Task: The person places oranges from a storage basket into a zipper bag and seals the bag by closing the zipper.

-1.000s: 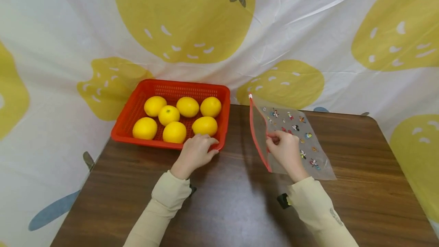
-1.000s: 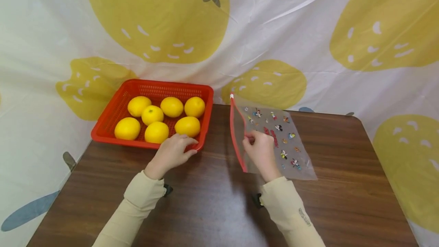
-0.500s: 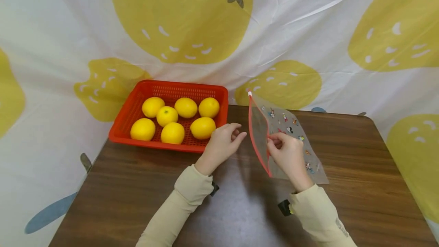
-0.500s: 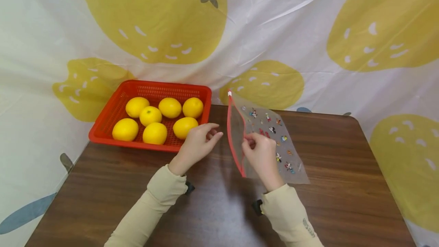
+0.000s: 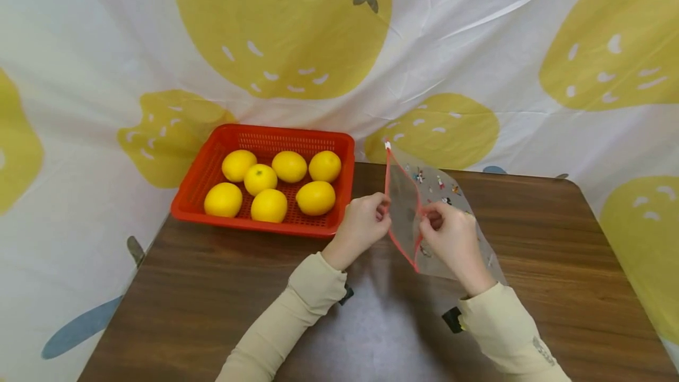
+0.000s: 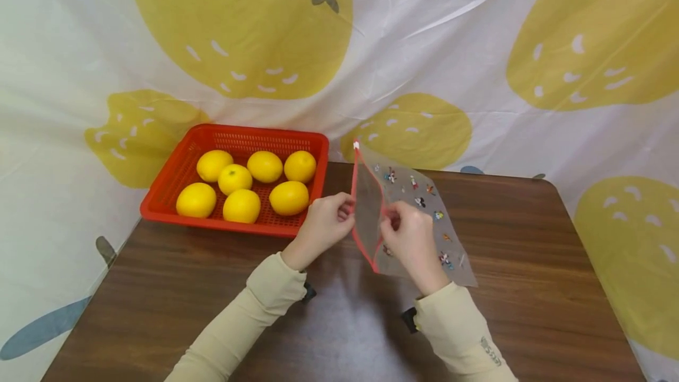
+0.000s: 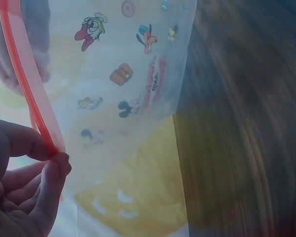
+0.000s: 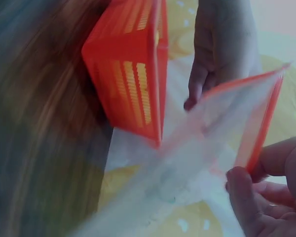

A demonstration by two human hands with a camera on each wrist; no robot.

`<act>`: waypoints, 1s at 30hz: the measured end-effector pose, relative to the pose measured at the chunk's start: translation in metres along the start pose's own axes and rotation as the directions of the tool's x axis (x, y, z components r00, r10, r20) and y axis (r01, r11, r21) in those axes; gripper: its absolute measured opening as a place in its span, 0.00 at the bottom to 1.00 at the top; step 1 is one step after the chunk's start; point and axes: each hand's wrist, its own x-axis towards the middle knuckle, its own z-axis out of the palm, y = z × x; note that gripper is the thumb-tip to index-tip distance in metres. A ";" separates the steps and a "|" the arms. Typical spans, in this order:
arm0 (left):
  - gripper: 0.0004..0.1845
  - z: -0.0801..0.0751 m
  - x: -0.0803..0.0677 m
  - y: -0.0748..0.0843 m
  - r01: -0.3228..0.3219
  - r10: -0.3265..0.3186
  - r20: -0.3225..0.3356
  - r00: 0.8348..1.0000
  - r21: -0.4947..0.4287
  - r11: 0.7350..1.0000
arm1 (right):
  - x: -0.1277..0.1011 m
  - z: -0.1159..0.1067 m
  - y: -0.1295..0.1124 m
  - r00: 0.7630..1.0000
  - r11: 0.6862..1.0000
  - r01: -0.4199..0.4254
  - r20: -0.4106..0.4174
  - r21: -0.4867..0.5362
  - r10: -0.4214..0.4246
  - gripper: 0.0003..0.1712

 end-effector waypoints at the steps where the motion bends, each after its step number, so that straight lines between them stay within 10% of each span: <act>1: 0.09 0.000 0.000 -0.001 -0.004 0.004 -0.003 1.000 0.006 1.000 | 0.001 -0.003 0.002 0.999 1.000 0.025 0.021 -0.016 -0.025 0.11; 5: 0.11 -0.001 -0.001 -0.005 -0.009 0.010 -0.016 1.000 0.032 0.999 | 0.009 -0.017 0.009 0.980 0.992 0.091 0.183 -0.088 -0.074 0.23; 11: 0.18 -0.006 -0.001 -0.007 0.025 -0.027 0.037 0.999 0.058 0.998 | 0.029 -0.043 0.011 0.856 0.974 0.037 0.510 -0.224 0.085 0.27; 15: 0.18 -0.010 -0.001 -0.008 0.087 -0.092 0.101 0.991 0.052 0.995 | 0.041 -0.060 0.014 0.819 0.958 0.006 0.551 -0.285 0.159 0.31; 30: 0.19 -0.030 0.013 -0.003 0.076 -0.075 0.126 0.989 0.002 0.997 | 0.052 -0.093 0.013 0.927 0.962 0.004 0.361 -0.274 0.099 0.25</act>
